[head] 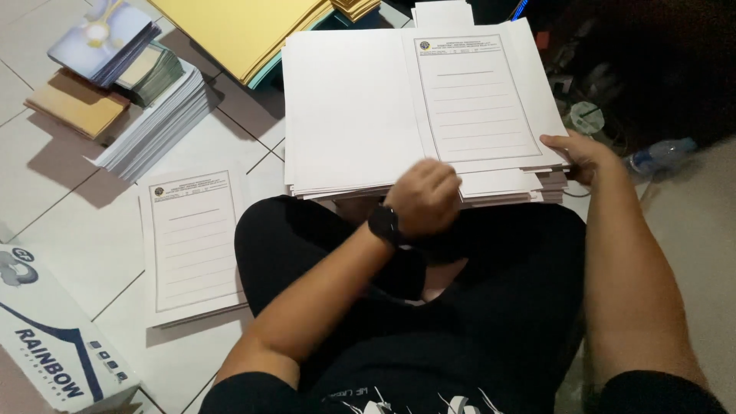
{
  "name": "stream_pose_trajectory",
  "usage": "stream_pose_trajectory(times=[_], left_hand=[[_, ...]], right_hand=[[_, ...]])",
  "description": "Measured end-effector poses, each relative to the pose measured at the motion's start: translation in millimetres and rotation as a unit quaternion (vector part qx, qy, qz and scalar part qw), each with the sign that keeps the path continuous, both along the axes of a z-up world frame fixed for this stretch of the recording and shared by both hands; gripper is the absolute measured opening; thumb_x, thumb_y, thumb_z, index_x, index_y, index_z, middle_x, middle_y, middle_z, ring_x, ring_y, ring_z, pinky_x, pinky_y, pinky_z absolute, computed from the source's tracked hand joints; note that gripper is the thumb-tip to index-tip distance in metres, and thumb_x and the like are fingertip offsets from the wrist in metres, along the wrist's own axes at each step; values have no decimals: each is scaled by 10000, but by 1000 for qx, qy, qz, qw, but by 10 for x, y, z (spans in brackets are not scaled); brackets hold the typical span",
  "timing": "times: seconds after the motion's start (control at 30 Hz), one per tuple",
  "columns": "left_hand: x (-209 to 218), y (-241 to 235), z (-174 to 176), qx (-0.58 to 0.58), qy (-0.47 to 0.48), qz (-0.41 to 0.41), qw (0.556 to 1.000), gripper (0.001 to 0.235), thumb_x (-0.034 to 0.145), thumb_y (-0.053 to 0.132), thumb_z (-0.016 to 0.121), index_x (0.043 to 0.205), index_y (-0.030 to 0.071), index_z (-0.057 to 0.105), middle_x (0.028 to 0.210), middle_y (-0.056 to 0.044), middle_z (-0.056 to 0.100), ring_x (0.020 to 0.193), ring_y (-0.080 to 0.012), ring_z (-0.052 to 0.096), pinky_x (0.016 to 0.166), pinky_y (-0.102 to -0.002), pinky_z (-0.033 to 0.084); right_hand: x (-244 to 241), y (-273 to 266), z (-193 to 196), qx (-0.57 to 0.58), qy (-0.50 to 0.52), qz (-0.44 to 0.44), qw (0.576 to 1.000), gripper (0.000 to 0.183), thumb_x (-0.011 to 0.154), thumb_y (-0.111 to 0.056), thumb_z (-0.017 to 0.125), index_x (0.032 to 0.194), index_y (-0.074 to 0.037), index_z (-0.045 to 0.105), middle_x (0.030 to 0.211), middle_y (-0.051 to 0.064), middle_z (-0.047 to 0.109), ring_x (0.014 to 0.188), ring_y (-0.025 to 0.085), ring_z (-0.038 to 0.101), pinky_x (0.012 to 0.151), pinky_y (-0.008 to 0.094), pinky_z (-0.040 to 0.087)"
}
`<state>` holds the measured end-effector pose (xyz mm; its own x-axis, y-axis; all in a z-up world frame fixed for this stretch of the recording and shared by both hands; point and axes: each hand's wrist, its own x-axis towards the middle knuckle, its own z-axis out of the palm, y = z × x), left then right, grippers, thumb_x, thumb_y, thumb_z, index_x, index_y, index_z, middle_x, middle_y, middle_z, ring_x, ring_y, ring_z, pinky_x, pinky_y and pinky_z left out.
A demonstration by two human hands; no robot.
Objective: The person sits on the floor and folds a stack of printed papers in half. They repeatedly pick up a paper, fold it, and place it on a growing pile.
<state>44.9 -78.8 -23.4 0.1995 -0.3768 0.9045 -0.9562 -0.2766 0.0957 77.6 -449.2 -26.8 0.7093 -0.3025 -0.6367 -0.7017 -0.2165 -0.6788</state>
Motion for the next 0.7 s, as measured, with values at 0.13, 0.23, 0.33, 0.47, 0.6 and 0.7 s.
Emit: stream_pose_trajectory(times=[0.13, 0.23, 0.33, 0.47, 0.6, 0.7], left_hand=[[-246, -68, -1362, 213, 163, -89, 959, 139, 869, 144, 552, 768, 54, 588, 783, -149, 594, 683, -360, 574, 613, -464, 469], [-121, 104, -1837, 355, 292, -27, 888, 165, 797, 207, 576, 787, 66, 661, 822, -192, 696, 741, -424, 664, 590, -528, 512], [-139, 85, -1532, 447, 315, -12, 837, 192, 739, 255, 673, 859, 105, 671, 889, -153, 711, 823, -390, 676, 650, -500, 534], [56, 154, -912, 544, 324, 26, 773, 355, 660, 320, 801, 953, 156, 685, 978, -101, 730, 932, -344, 692, 729, -463, 564], [-114, 351, -678, 639, 354, 63, 680, 549, 582, 384, 929, 1048, 208, 699, 1067, -48, 749, 1041, -298, 708, 808, -427, 595], [-300, 386, -792, 688, 358, 90, 624, 649, 542, 416, 993, 1095, 234, 706, 1112, -22, 759, 1095, -275, 716, 847, -408, 610]], right_hand=[[8, -98, -117, -21, 17, 20, 999, 530, 969, -362, 624, 1468, -261, 477, 1286, 47, 618, 1071, 271, 580, 865, 480, 468], [47, 0, 85, -34, 38, 29, 998, 471, 1014, -364, 606, 1449, -226, 492, 1277, 70, 618, 1054, 281, 592, 874, 481, 500], [-4, 42, 117, -39, 58, 40, 997, 471, 1017, -345, 603, 1457, -225, 486, 1280, 99, 613, 1063, 299, 603, 902, 500, 518], [-93, 397, 542, -92, 100, 17, 991, 518, 1012, -322, 637, 1482, -163, 489, 1330, 109, 623, 1066, 278, 633, 912, 446, 555], [-63, 327, 537, -89, 87, 31, 992, 438, 1033, -346, 650, 1350, -63, 543, 1173, 144, 662, 942, 277, 660, 833, 423, 582], [-134, 356, 574, -163, 154, 21, 974, 721, 920, -535, 732, 1449, -112, 485, 1294, 183, 617, 1034, 332, 628, 903, 481, 508]])
